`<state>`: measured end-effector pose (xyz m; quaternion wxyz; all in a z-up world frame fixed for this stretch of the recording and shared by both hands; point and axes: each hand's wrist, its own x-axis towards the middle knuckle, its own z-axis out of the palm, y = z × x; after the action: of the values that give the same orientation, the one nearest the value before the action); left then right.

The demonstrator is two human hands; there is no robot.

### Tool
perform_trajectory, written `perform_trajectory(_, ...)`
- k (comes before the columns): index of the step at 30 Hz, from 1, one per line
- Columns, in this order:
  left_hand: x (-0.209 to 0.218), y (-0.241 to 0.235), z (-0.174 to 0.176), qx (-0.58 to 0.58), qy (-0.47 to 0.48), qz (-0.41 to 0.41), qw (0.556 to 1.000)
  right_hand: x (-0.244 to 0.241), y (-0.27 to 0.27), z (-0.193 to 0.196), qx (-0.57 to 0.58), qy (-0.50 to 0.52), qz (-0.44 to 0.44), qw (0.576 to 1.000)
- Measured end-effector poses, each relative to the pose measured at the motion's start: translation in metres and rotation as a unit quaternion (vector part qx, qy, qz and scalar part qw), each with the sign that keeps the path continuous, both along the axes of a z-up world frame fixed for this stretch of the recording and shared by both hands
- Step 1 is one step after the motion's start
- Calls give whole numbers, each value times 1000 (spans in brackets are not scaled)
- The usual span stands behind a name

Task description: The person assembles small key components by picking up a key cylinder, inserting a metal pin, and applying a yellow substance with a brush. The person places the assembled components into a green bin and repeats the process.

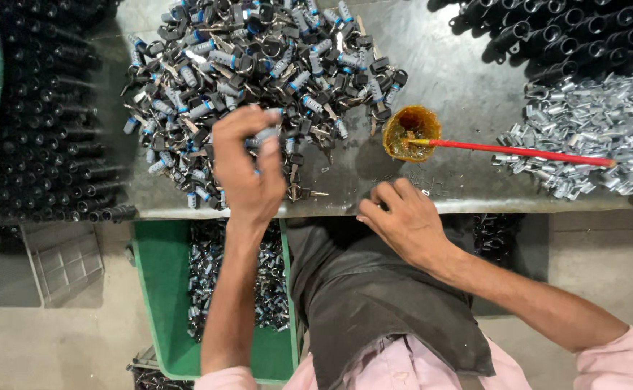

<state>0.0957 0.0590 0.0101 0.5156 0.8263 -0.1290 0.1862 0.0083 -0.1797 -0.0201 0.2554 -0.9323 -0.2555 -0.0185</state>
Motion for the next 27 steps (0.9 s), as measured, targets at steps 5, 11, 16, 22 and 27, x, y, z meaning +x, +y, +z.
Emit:
perform_trajectory(5,-73,-21,34,-424,244,-29,872,-1,-13,13,112,45,-35,992)
perform_trajectory(11,-132,-72,13,-613,489,-41,619,-18,-16,36,309,257,-149,903)
perform_trajectory(16,-135,-80,1,-642,512,-28,570,-22,-7,40,359,233,-175,887)
perform_trajectory(22,-129,-77,5,-627,497,-50,599,-23,-13,27,298,191,-162,921)
perform_trajectory(27,-122,-74,7,-609,494,-50,618,-18,-13,28,435,378,-136,806)
